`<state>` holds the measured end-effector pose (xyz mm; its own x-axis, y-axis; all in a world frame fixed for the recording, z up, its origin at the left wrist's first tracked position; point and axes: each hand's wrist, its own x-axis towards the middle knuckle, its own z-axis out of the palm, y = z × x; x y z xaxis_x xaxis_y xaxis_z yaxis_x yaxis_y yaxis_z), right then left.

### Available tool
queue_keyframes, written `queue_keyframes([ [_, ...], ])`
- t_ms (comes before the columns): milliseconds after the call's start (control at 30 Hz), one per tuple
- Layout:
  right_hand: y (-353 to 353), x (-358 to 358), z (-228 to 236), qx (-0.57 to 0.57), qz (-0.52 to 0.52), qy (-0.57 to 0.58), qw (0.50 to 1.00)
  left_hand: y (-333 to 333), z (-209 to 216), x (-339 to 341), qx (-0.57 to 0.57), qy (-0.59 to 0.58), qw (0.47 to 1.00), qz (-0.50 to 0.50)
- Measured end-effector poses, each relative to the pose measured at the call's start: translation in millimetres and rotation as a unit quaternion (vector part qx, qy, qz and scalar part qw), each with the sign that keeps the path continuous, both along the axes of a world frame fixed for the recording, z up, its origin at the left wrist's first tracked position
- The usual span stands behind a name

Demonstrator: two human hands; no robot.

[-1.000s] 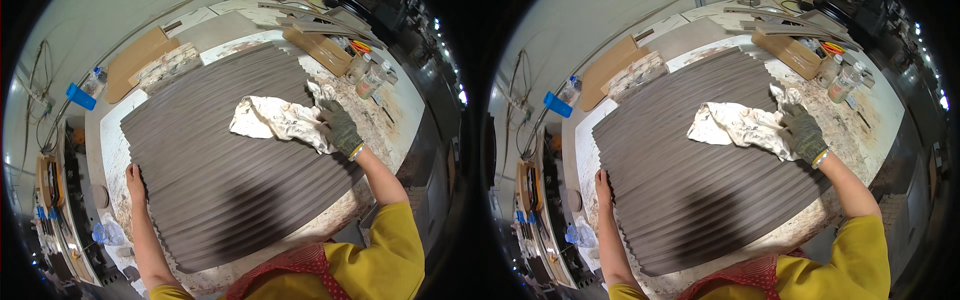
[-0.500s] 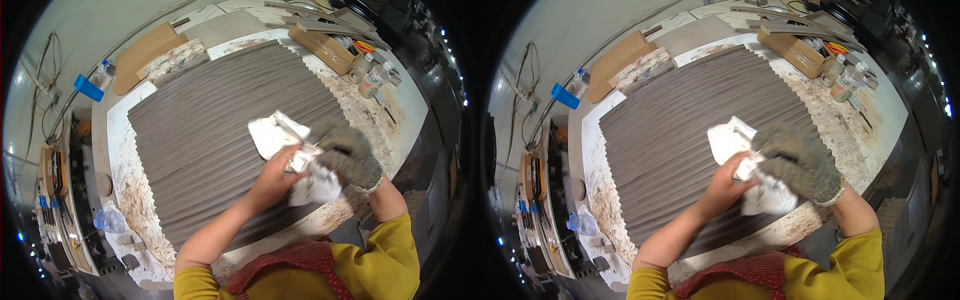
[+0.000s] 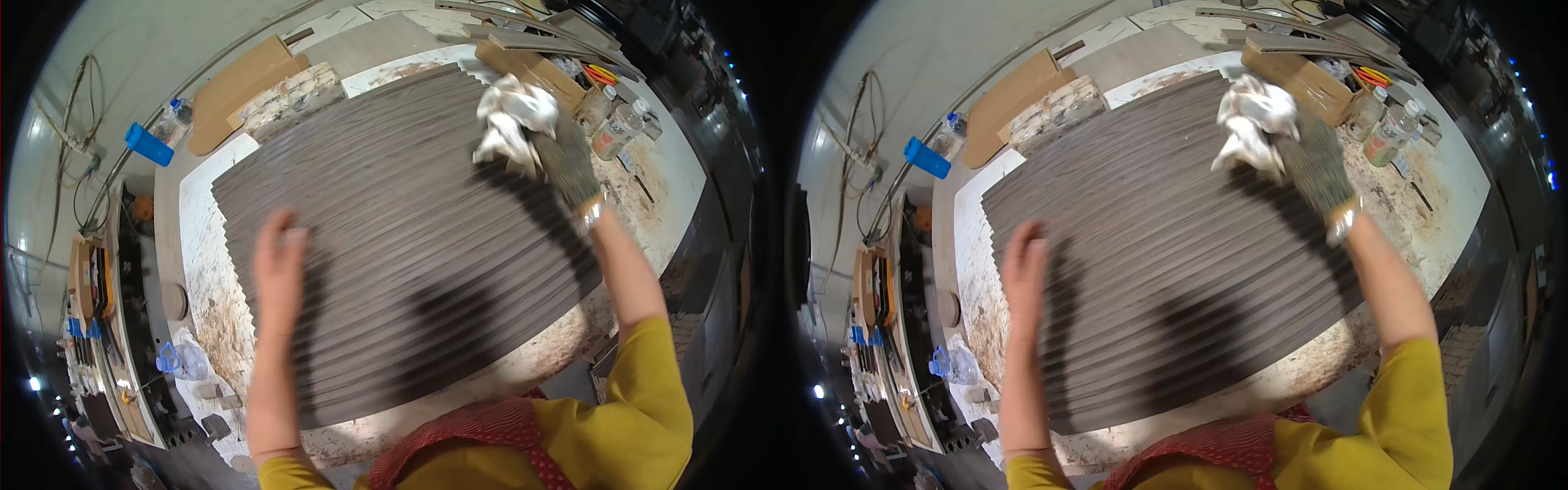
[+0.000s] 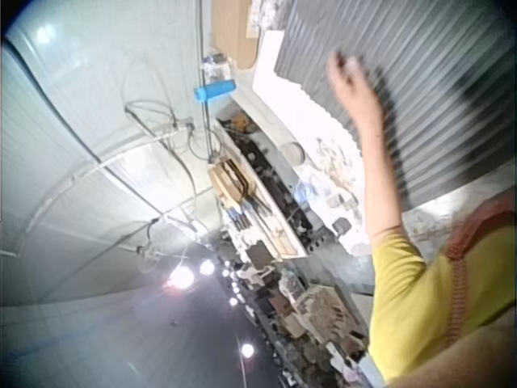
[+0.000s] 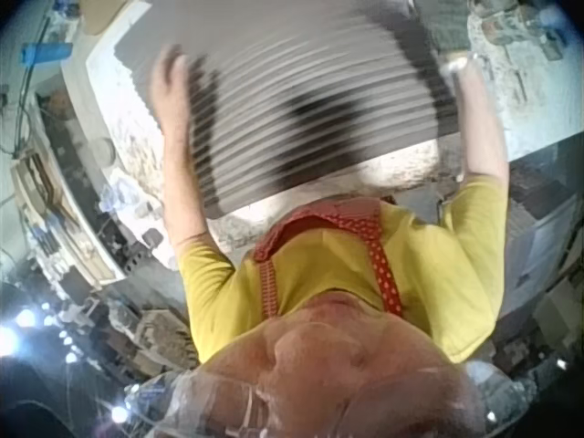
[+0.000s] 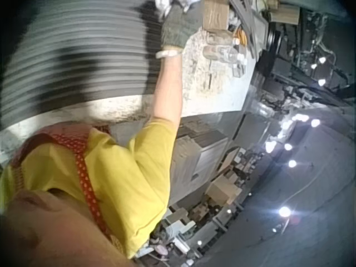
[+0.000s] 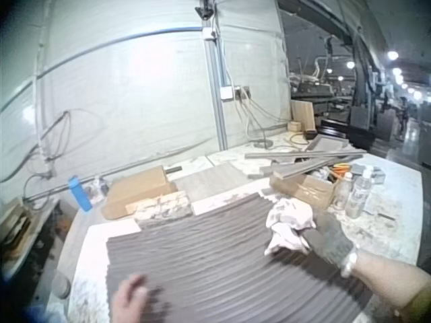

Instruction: The person sands a grooved wood panel by hand using a piece of sandpaper, wiping the surface with a cloth between sanding strokes.

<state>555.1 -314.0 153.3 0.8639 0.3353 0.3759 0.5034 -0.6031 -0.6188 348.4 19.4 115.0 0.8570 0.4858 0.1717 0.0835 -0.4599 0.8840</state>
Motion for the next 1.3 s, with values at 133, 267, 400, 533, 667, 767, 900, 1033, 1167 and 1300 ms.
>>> queue_keyframes([
  [133,20,115,-48,-0.25,0.069,-0.291,0.921,152,-73,-49,0.098,0.102,0.972,0.19],
  [267,48,161,-91,-0.327,0.141,-0.167,0.919,161,-89,-43,-0.161,0.159,0.958,0.177],
  [400,68,170,-70,-0.395,0.162,-0.13,0.895,166,-81,-42,-0.185,0.148,0.965,0.114],
  [533,89,162,-63,-0.46,0.137,-0.123,0.869,170,-85,-49,-0.158,0.149,0.966,0.144],
  [667,89,166,-88,-0.335,0.204,-0.249,0.885,174,-87,-51,-0.165,0.141,0.964,0.153],
  [767,119,149,-87,-0.382,0.206,-0.228,0.871,164,-82,-48,-0.155,0.137,0.965,0.16],
  [900,145,134,-96,-0.317,0.241,-0.216,0.891,159,-82,-43,-0.155,0.111,0.971,0.144],
  [1033,196,102,-88,-0.38,0.24,-0.163,0.878,167,-91,-48,-0.132,0.114,0.973,0.151],
  [1167,231,62,-64,-0.432,0.229,-0.159,0.858,178,-106,-49,-0.114,0.097,0.979,0.14],
  [1300,259,43,-68,-0.405,0.248,-0.146,0.868,186,-117,-49,-0.098,0.093,0.982,0.133],
])
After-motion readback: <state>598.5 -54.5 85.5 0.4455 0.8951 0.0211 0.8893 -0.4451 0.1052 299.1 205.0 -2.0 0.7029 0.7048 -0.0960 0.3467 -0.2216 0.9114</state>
